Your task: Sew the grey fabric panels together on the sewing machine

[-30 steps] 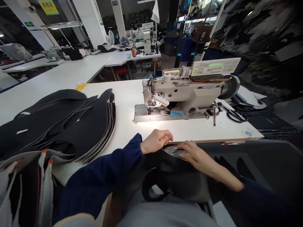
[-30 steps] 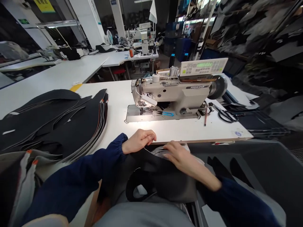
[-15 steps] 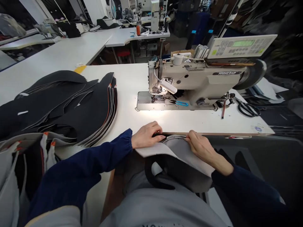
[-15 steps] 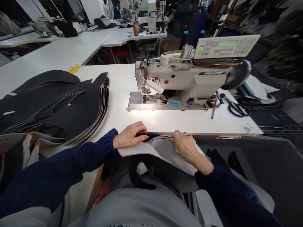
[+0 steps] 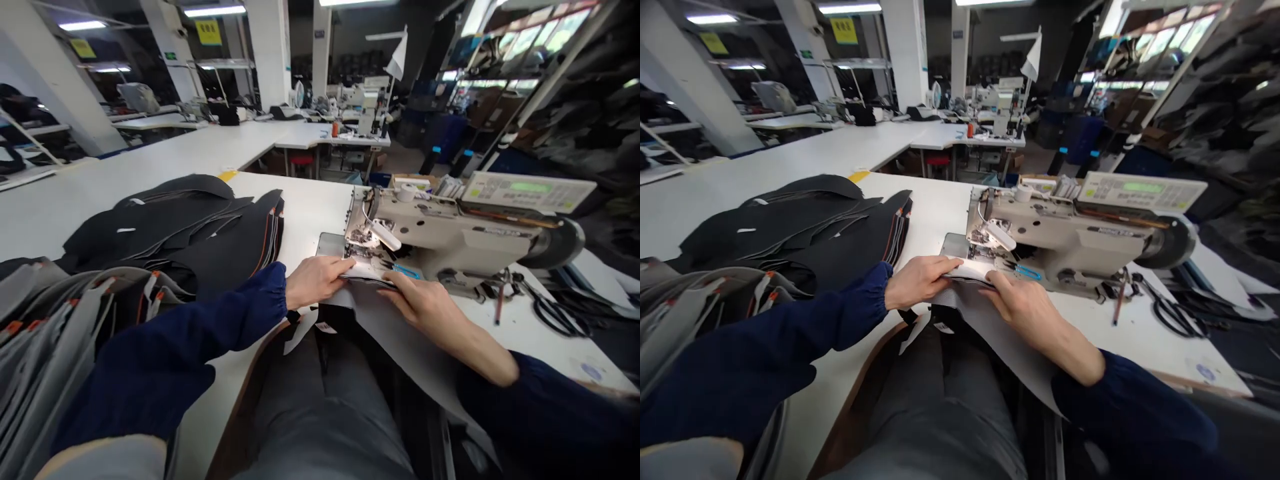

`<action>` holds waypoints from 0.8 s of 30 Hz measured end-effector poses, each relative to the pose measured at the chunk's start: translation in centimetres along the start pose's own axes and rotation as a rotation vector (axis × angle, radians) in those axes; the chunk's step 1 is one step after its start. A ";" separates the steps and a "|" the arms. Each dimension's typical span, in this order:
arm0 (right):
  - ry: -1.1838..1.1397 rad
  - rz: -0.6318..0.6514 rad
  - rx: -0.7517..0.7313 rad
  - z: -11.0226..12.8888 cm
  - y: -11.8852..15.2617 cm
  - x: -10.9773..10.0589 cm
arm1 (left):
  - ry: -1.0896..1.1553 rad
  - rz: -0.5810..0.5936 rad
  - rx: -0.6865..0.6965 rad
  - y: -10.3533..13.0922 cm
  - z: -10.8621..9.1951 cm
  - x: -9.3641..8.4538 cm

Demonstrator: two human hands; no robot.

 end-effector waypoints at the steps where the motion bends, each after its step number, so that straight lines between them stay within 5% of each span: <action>1: -0.072 -0.013 0.036 -0.5 -1.3 -0.8 | -0.035 -0.068 -0.030 -0.1 1.2 -1.7; 5: -0.380 -0.099 0.222 -3.2 -5.3 -3.7 | 0.049 -0.247 -0.265 0.7 7.3 -8.0; 7: -0.504 -0.101 0.282 -3.9 -6.8 -4.0 | 0.111 -0.409 -0.289 1.2 8.5 -11.4; 10: -0.695 -0.075 0.336 -4.0 -8.8 -3.4 | 0.082 -0.568 -0.131 0.8 6.5 -15.1; 13: -0.852 -0.060 0.372 -3.1 -10.9 -2.6 | -0.010 -0.440 -0.019 -1.2 4.2 -15.7; 16: -0.913 -0.024 0.367 -1.7 -13.2 -2.3 | 0.033 -0.387 -0.085 -2.9 4.8 -16.4; 20: -0.745 -0.116 0.185 -0.1 -16.7 -3.8 | 0.066 -0.503 -0.104 -3.6 5.9 -19.9; 24: -0.410 -0.270 -0.060 1.6 -21.0 -5.8 | -0.134 -0.558 -0.089 -4.3 3.7 -25.6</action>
Point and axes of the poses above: each hand's wrist, its own y-axis away from the middle knuckle, its own x-axis out of the palm, z = x × y, the point moved 7 cm from there along -y, towards the middle knuckle, and after that the axes turned 2 degrees about y, right-handed, at the moved point
